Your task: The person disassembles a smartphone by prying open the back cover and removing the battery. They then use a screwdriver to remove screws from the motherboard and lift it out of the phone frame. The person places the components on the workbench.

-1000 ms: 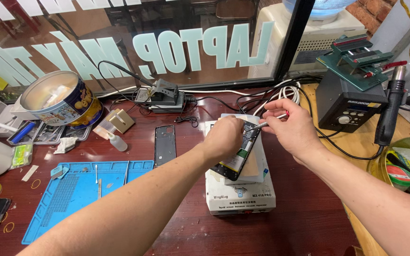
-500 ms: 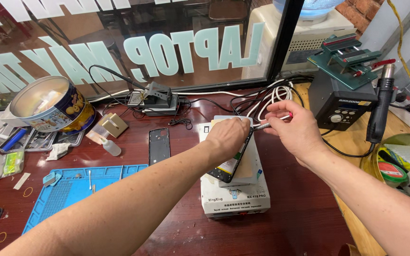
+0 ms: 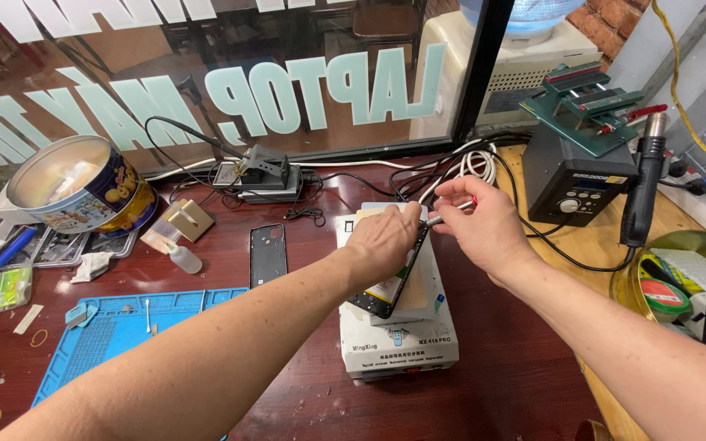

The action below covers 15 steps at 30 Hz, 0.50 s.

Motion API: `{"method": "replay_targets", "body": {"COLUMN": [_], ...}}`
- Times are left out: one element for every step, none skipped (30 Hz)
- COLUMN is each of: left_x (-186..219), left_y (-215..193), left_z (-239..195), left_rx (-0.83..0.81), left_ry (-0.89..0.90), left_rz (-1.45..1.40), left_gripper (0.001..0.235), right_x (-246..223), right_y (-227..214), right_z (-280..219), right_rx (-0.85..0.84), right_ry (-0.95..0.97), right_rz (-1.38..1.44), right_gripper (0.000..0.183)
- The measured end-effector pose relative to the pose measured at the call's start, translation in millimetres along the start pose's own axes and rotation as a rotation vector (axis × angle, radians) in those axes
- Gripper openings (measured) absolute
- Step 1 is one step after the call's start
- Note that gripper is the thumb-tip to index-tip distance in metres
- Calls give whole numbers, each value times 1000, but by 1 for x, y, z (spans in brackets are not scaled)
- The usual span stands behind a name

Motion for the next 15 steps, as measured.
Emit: {"method": "replay_targets", "body": {"left_x": [0, -1, -2, -2, -3, -4, -5, -7, -8, -10, -12, -15, -22, -28, -34], "left_y": [0, 1, 1, 1, 2, 3, 3, 4, 7, 11, 17, 23, 28, 32, 37], "left_z": [0, -1, 0, -1, -1, -1, 0, 1, 2, 4, 7, 8, 10, 14, 18], "left_rx": [-5, -9, -13, 1, 15, 29, 55, 81, 106, 89, 72, 53, 65, 78, 91], "left_ry": [-6, -12, -18, -16, -14, -11, -11, -10, -9, -8, -7, -8, -44, -75, -106], "left_rz": [-10, -20, -30, -33, -35, -38, -53, -70, -87, -85, -83, -81, -131, -185, -240], "left_gripper": [33, 35, 37, 38, 39, 40, 39, 38, 37, 38, 39, 40, 40, 40, 40], "right_x": [0, 0, -1, -1, 0, 0, 0, 0, 1, 0, -1, -2, -3, -2, -1], "right_y": [1, 2, 3, 5, 7, 7, 7, 7, 7, 8, 8, 10, 13, 11, 10], "right_z": [0, 0, 0, 0, -1, -2, -3, -4, -5, -5, -5, -6, -6, -6, -6], "right_rx": [-7, -11, -15, -23, -19, -13, -8, -6, -5, -4, -10, -17, -25, -22, -19], "right_ry": [2, 2, 2, 3, 9, 14, 20, 17, 15, 9, -13, -34, -55, -48, -42], "right_rz": [0, -23, -47, -68, -88, -109, -130, -135, -141, -145, -147, -148, -149, -143, -136], "right_gripper": [18, 18, 19, 19, 20, 20, 20, 20, 19, 19, 19, 18, 18, 18, 18]}}
Point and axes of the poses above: each hand's wrist, its own z-axis towards the middle knuckle, its own y-axis out of the palm, x = y × z, the point moved 7 cm from there along z, towards the middle knuckle, and after that the axes turned 15 degrees about z, right-handed, at the moved point
